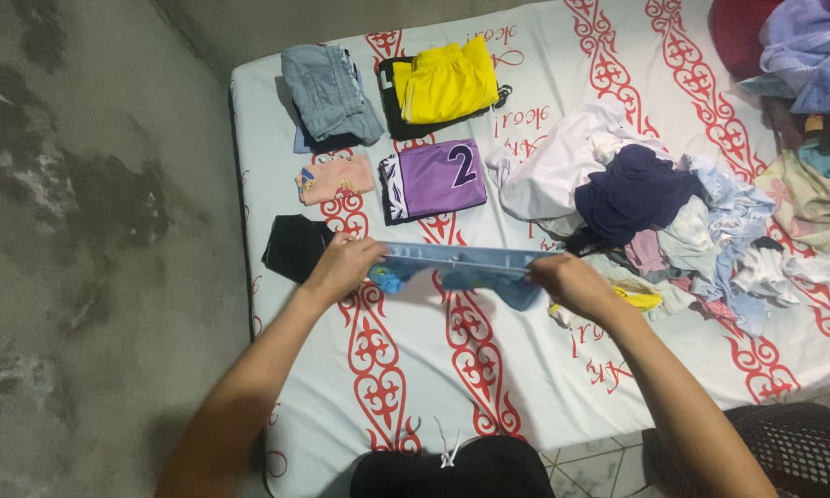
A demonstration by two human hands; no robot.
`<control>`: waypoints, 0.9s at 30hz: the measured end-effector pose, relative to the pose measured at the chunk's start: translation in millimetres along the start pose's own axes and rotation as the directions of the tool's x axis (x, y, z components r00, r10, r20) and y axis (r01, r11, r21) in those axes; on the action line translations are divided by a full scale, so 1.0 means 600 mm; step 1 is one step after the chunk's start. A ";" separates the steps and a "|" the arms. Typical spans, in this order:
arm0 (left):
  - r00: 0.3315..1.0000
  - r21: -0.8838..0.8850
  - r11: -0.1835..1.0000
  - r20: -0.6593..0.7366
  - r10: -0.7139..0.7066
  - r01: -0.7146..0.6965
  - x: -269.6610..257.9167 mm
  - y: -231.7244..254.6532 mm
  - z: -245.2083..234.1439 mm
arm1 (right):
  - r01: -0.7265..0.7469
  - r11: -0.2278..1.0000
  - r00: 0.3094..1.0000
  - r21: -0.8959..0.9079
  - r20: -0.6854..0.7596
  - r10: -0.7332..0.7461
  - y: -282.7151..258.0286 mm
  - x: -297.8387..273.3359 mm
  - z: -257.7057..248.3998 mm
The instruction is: The person folds multiple garments one by one on a bed, including black shorts, yellow shorts, a purple jersey, and light blue shorts. Each item is smoothed, folded into a compact rectangle, and placed in a neat stack.
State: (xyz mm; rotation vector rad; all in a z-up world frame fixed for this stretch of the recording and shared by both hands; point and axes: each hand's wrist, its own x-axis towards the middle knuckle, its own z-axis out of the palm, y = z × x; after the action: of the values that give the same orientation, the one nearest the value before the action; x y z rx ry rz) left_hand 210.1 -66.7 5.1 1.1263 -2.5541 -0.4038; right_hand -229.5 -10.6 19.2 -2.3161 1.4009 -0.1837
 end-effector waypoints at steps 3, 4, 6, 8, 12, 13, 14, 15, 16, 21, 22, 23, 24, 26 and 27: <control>0.989 -0.096 0.994 -0.139 0.046 -0.060 -0.001 0.028 -0.048 | 0.104 0.991 0.963 0.087 -0.258 -0.079 -0.013 -0.006 -0.031; 0.982 -0.105 0.991 -0.178 0.061 -0.081 0.001 0.038 -0.061 | 0.098 0.993 0.957 0.061 -0.278 -0.077 -0.015 -0.006 -0.041; 0.970 -0.069 0.993 -0.233 0.076 -0.094 0.009 0.052 -0.083 | 0.066 0.998 0.952 -0.010 -0.297 -0.066 -0.018 -0.008 -0.057; 0.960 0.023 0.998 -0.270 0.070 -0.066 0.019 0.060 -0.096 | 0.025 0.995 0.955 -0.100 -0.292 -0.054 -0.023 -0.011 -0.068; 0.950 0.186 0.980 -0.313 -0.006 0.068 0.021 0.055 -0.103 | 0.065 0.950 0.877 -0.305 -0.436 -0.200 -0.041 -0.007 -0.082; 0.944 0.197 0.972 -0.325 -0.056 0.125 0.023 0.053 -0.102 | 0.094 0.937 0.818 -0.337 -0.510 -0.266 -0.044 -0.007 -0.086; 0.936 0.206 0.961 -0.337 -0.105 0.182 0.024 0.051 -0.101 | 0.118 0.920 0.748 -0.372 -0.576 -0.329 -0.046 -0.007 -0.091; 0.930 0.226 0.957 -0.354 -0.095 0.184 0.024 0.051 -0.100 | 0.098 0.947 0.772 -0.307 -0.577 -0.267 -0.048 -0.009 -0.094; 0.924 0.246 0.951 -0.372 -0.085 0.186 0.024 0.051 -0.099 | 0.074 0.968 0.794 -0.241 -0.573 -0.204 -0.048 -0.011 -0.097; 0.948 0.199 0.952 -0.264 -0.177 0.233 0.019 0.073 -0.106 | -0.206 0.944 0.908 0.258 -0.308 0.283 -0.037 -0.019 -0.088; 0.946 0.175 0.960 -0.279 -0.163 0.217 0.019 0.077 -0.111 | -0.322 0.849 0.877 0.418 -0.205 0.434 -0.031 -0.019 -0.084; 0.944 0.150 0.968 -0.295 -0.149 0.199 0.019 0.079 -0.117 | -0.431 0.713 0.825 0.553 -0.078 0.559 -0.024 -0.021 -0.078; 0.925 0.108 0.986 -0.372 -0.080 0.129 0.019 0.080 -0.122 | -0.318 0.734 0.857 0.600 -0.150 0.494 -0.016 -0.019 -0.074; 0.852 0.044 0.999 -0.521 0.045 -0.026 0.021 0.072 -0.126 | -0.078 0.744 0.881 0.663 -0.304 0.363 0.004 -0.014 -0.064; 0.906 -0.136 0.980 -0.381 -0.186 0.144 0.019 0.066 -0.124 | -0.071 0.693 0.869 0.717 -0.297 0.396 0.013 -0.012 -0.059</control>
State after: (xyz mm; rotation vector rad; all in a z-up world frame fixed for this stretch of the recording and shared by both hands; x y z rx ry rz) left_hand 206.2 -59.0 89.6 1.2469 -2.0755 -0.3106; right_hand -250.8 -18.0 48.8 -1.4864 1.4758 -1.0170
